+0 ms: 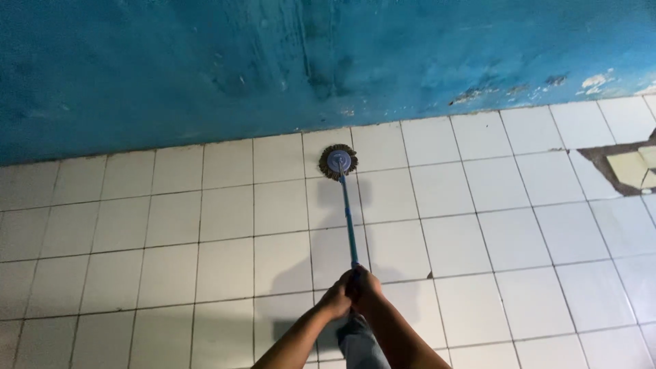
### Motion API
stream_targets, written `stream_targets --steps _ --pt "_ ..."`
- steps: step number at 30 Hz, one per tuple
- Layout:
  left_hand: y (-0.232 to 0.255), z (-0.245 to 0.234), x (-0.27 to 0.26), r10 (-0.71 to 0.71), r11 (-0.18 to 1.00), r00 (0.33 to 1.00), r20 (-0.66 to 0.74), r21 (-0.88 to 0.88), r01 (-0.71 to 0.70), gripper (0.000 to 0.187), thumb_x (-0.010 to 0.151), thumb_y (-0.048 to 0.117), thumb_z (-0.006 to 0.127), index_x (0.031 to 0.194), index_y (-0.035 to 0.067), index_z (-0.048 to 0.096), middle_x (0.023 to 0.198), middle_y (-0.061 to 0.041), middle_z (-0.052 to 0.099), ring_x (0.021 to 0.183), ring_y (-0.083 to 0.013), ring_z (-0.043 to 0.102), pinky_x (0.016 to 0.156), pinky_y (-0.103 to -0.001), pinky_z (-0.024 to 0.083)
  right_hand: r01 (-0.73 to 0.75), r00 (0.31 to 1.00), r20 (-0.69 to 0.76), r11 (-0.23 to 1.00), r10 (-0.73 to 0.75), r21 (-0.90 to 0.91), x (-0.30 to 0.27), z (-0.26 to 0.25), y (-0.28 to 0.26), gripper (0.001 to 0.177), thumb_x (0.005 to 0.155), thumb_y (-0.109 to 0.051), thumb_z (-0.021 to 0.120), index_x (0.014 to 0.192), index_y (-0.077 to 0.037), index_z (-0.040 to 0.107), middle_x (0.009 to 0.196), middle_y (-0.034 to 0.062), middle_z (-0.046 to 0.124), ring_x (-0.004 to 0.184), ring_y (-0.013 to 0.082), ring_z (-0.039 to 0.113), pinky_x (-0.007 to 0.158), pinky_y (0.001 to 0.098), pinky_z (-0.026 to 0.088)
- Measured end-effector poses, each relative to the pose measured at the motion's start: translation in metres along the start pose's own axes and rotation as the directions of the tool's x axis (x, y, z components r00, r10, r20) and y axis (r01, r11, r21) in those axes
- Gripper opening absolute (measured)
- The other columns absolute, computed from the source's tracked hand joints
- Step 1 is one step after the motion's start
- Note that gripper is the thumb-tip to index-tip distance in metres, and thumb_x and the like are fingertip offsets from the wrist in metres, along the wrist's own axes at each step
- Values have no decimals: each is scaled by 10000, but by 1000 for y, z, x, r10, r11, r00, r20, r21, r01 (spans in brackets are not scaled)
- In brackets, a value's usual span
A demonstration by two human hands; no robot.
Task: Mopping a tiled floor in a room.
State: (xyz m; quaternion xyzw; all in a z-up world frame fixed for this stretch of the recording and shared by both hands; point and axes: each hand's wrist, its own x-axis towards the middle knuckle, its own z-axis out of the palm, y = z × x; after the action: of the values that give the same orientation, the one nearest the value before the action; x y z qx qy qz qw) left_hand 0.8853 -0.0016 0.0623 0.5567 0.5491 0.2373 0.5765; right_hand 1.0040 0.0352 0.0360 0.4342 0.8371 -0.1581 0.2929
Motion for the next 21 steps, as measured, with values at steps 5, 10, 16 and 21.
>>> stream_targets --steps 5,10,16,21 --pt "56 -34 61 -165 978 985 48 140 157 580 990 333 571 1501 128 390 1424 -173 595 1312 -308 589 1080 -387 476 54 996 -64 990 -63 -127 38 -52 49 325 887 -240 666 1163 -83 741 1259 131 669 1309 328 510 1216 452 263" --pt "64 -42 73 -200 960 979 48 212 186 578 997 377 530 1504 141 385 1368 -177 640 1256 -322 639 1030 -406 513 120 992 62 948 -106 -296 35 -87 58 252 924 -229 642 1100 -97 764 1223 144 683 1260 357 534 1220 481 263" --pt "40 -15 38 -240 957 969 -52 156 246 679 884 410 676 1459 156 418 1299 -223 656 1194 -374 656 1000 -418 527 58 944 -316 991 -93 -119 39 -7 55 213 947 -214 601 778 -153 714 833 77 695 960 270 649 1075 379 469" --pt "-4 22 -32 31 996 998 -57 86 -26 417 895 330 627 1167 28 536 1089 -263 715 1022 -430 697 876 -475 561 -78 941 334 -928 52 364 -38 14 1 397 1028 -437 501 755 -149 514 574 15 490 474 193 460 422 354 406"
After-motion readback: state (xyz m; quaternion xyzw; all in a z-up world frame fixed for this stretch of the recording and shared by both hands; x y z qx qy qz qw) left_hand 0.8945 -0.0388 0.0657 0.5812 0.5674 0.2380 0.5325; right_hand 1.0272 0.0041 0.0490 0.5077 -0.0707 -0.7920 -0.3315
